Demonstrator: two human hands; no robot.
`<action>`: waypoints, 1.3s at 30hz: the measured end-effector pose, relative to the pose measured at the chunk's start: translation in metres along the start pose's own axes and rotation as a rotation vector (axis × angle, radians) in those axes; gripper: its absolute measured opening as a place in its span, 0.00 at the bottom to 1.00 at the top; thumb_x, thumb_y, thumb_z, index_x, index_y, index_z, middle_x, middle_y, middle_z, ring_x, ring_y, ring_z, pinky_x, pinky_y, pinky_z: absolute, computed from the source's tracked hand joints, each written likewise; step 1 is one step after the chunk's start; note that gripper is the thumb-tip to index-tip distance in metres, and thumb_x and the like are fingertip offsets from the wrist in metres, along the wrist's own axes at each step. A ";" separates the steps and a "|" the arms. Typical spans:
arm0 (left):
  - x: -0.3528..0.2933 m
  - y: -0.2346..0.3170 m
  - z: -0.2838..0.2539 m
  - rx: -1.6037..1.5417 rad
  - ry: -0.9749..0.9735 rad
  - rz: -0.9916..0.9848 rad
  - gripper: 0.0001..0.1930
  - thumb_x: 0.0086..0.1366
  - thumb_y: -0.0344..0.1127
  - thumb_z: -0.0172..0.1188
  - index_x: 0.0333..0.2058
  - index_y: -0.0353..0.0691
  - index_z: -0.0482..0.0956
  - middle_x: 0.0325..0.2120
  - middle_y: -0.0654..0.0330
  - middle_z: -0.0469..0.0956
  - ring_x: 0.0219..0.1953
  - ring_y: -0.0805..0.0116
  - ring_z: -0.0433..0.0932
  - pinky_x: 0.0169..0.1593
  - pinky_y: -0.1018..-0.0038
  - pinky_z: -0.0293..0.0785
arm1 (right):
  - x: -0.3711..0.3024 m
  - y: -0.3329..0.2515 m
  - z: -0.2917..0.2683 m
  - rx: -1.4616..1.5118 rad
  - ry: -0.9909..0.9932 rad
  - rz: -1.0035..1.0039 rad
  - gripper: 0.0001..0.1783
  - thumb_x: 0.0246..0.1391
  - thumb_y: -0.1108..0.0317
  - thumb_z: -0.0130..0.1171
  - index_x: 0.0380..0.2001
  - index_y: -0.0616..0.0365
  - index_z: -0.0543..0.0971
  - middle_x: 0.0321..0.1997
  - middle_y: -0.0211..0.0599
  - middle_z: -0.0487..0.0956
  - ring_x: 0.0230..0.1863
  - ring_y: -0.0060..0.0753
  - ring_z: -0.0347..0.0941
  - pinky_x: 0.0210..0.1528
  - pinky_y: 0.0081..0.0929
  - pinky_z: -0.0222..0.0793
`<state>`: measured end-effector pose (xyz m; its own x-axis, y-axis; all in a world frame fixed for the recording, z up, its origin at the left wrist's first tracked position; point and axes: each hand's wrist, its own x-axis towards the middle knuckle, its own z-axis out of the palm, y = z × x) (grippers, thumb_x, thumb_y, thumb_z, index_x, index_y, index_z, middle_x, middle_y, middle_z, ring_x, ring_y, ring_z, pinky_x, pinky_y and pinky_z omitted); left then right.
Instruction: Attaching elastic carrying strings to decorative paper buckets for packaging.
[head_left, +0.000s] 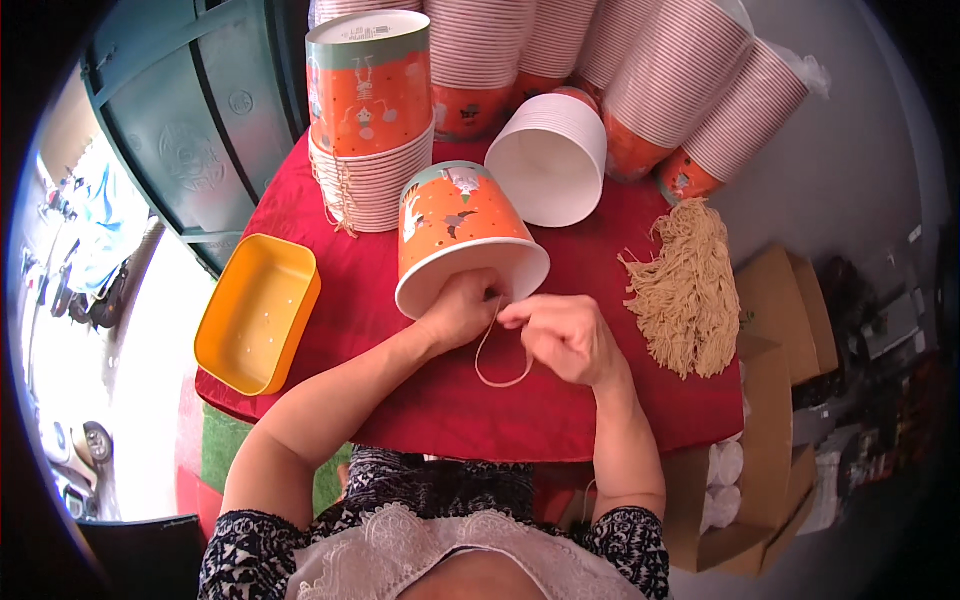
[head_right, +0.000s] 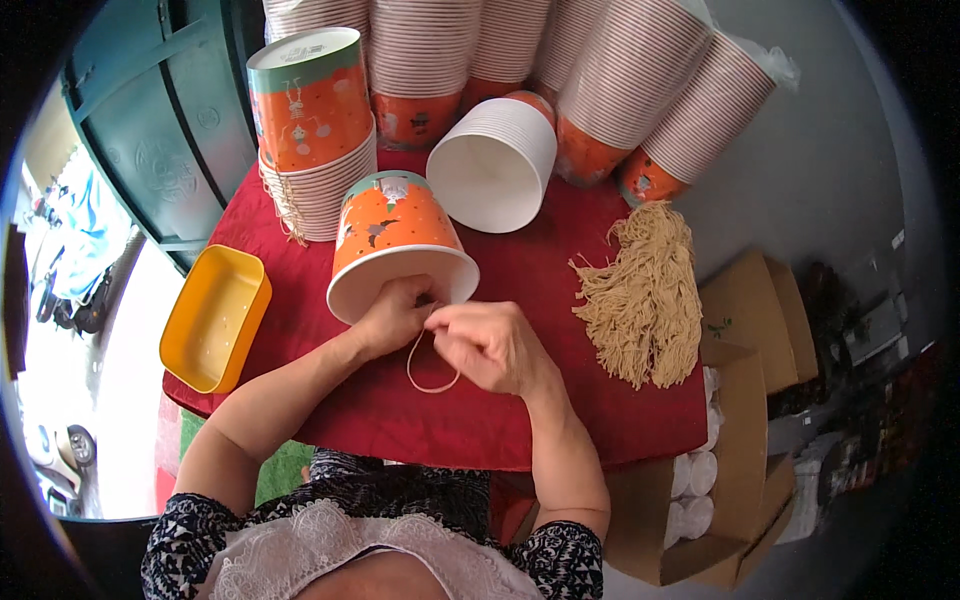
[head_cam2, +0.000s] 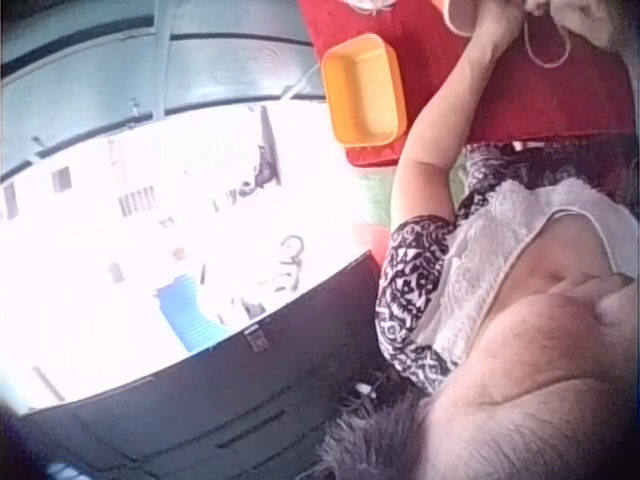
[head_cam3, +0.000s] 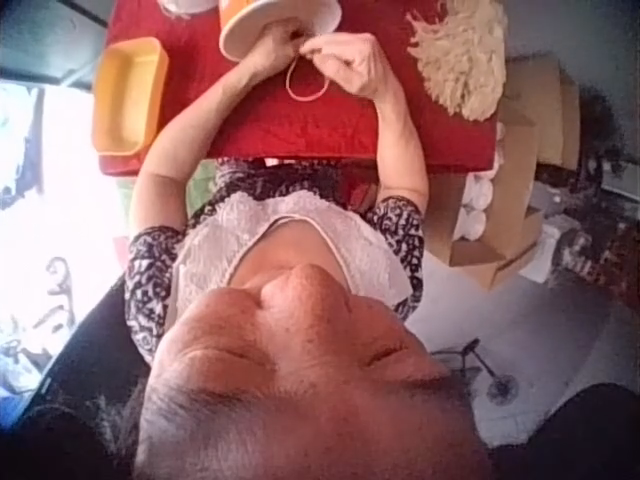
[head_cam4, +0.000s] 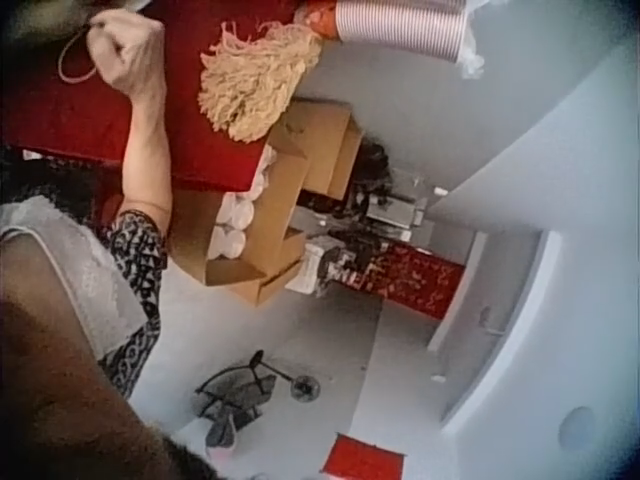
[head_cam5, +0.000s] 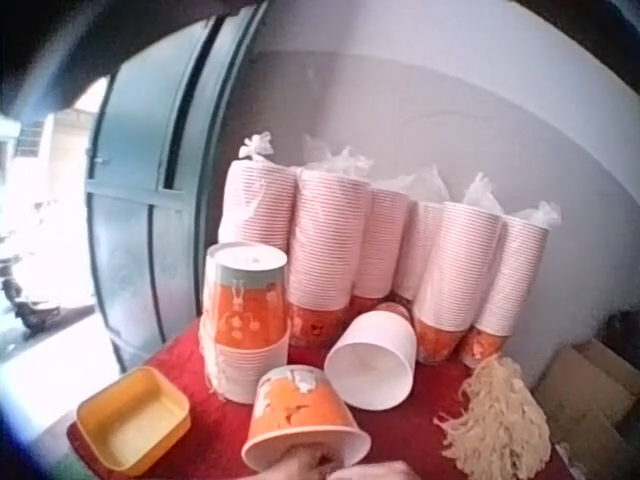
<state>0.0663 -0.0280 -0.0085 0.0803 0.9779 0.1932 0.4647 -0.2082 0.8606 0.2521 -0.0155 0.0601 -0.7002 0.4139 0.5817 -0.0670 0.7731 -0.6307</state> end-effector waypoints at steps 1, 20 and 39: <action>0.000 -0.002 -0.001 -0.039 -0.008 0.012 0.09 0.57 0.30 0.61 0.33 0.30 0.79 0.30 0.47 0.81 0.34 0.56 0.80 0.39 0.65 0.74 | -0.002 0.006 0.003 -0.075 0.058 0.169 0.09 0.53 0.72 0.56 0.22 0.66 0.75 0.22 0.45 0.78 0.21 0.44 0.75 0.25 0.33 0.70; -0.002 0.000 -0.008 -0.276 -0.114 -0.090 0.03 0.61 0.25 0.55 0.34 0.33 0.73 0.24 0.58 0.75 0.22 0.73 0.74 0.25 0.75 0.73 | -0.013 0.053 0.027 -0.358 0.074 0.433 0.12 0.53 0.73 0.55 0.42 0.57 0.77 0.31 0.50 0.81 0.34 0.53 0.79 0.35 0.41 0.75; 0.003 0.008 -0.011 -0.307 -0.180 -0.194 0.05 0.63 0.31 0.57 0.35 0.36 0.74 0.25 0.62 0.74 0.25 0.75 0.72 0.25 0.77 0.70 | -0.017 0.063 0.028 -0.297 0.080 0.499 0.05 0.56 0.73 0.52 0.31 0.65 0.75 0.24 0.48 0.80 0.26 0.44 0.80 0.30 0.37 0.74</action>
<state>0.0609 -0.0273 0.0041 0.1828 0.9820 -0.0484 0.2036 0.0103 0.9790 0.2397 0.0125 -0.0039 -0.5389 0.7887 0.2958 0.4671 0.5720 -0.6742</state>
